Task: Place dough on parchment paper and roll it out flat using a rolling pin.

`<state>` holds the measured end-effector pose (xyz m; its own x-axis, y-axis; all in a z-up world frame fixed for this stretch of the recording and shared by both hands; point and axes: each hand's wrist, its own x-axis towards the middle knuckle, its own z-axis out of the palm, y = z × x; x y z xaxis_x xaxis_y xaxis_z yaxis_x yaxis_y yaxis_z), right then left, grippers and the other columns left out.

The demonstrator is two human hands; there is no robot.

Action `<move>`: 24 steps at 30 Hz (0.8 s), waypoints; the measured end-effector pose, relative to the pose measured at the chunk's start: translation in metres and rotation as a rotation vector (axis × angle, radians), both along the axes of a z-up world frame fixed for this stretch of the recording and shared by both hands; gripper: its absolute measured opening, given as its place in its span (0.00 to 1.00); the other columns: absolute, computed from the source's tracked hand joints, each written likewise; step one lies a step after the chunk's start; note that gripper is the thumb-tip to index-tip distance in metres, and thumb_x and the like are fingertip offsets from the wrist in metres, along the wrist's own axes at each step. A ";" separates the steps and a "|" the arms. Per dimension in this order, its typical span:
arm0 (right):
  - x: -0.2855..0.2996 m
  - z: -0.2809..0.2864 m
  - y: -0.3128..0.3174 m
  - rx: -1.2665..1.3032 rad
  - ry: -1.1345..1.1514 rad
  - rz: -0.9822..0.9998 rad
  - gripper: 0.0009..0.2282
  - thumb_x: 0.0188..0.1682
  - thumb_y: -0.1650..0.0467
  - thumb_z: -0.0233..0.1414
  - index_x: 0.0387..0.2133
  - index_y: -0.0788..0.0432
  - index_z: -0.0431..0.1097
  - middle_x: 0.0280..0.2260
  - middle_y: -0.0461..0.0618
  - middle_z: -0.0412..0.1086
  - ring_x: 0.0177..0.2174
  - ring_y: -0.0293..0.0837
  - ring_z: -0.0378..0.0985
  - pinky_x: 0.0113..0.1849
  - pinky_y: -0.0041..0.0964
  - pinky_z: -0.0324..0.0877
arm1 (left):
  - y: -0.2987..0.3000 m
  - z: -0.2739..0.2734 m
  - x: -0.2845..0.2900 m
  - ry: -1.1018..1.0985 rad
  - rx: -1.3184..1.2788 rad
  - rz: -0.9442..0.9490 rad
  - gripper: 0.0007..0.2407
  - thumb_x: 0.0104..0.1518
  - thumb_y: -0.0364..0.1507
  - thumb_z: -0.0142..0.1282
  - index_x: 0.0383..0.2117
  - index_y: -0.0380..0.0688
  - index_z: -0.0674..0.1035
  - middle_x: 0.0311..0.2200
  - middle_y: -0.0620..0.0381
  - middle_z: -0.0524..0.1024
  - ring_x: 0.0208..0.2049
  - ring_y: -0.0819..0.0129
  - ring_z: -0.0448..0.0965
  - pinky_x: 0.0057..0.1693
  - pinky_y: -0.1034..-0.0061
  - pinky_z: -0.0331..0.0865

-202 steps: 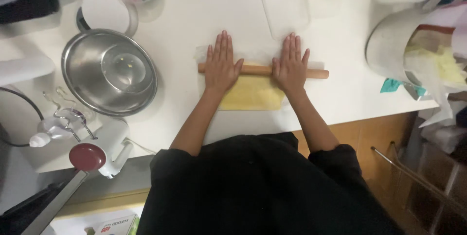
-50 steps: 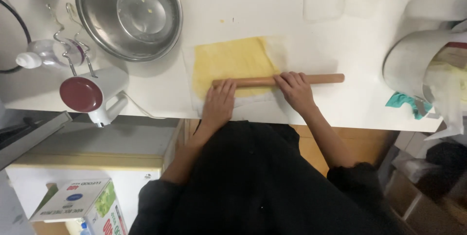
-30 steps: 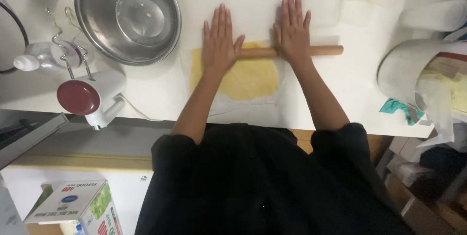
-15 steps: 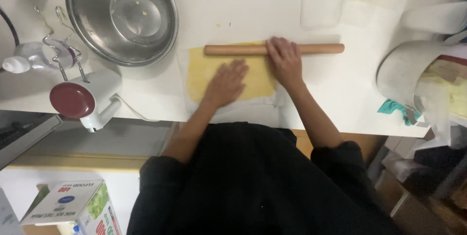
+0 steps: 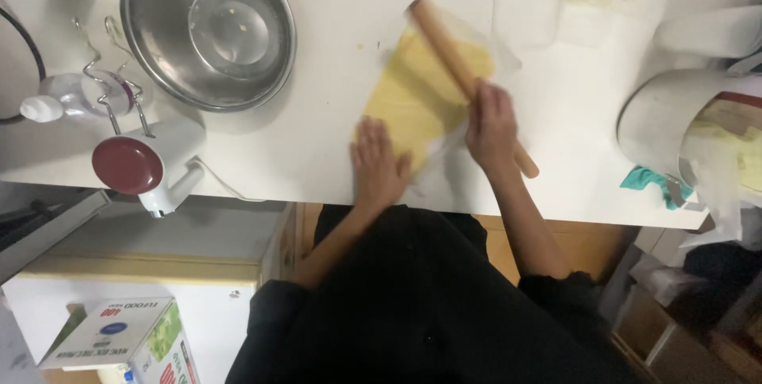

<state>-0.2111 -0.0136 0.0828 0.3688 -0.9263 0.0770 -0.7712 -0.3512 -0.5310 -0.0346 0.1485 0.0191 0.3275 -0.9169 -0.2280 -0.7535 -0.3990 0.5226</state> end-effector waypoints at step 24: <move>0.056 -0.044 -0.059 -0.102 0.094 0.375 0.19 0.50 0.71 0.61 0.56 0.56 0.72 0.42 0.51 0.70 0.40 0.52 0.71 0.42 0.46 0.68 | -0.003 -0.012 0.035 -0.096 -0.146 -0.575 0.29 0.66 0.46 0.43 0.71 0.46 0.60 0.74 0.53 0.53 0.74 0.62 0.51 0.73 0.54 0.44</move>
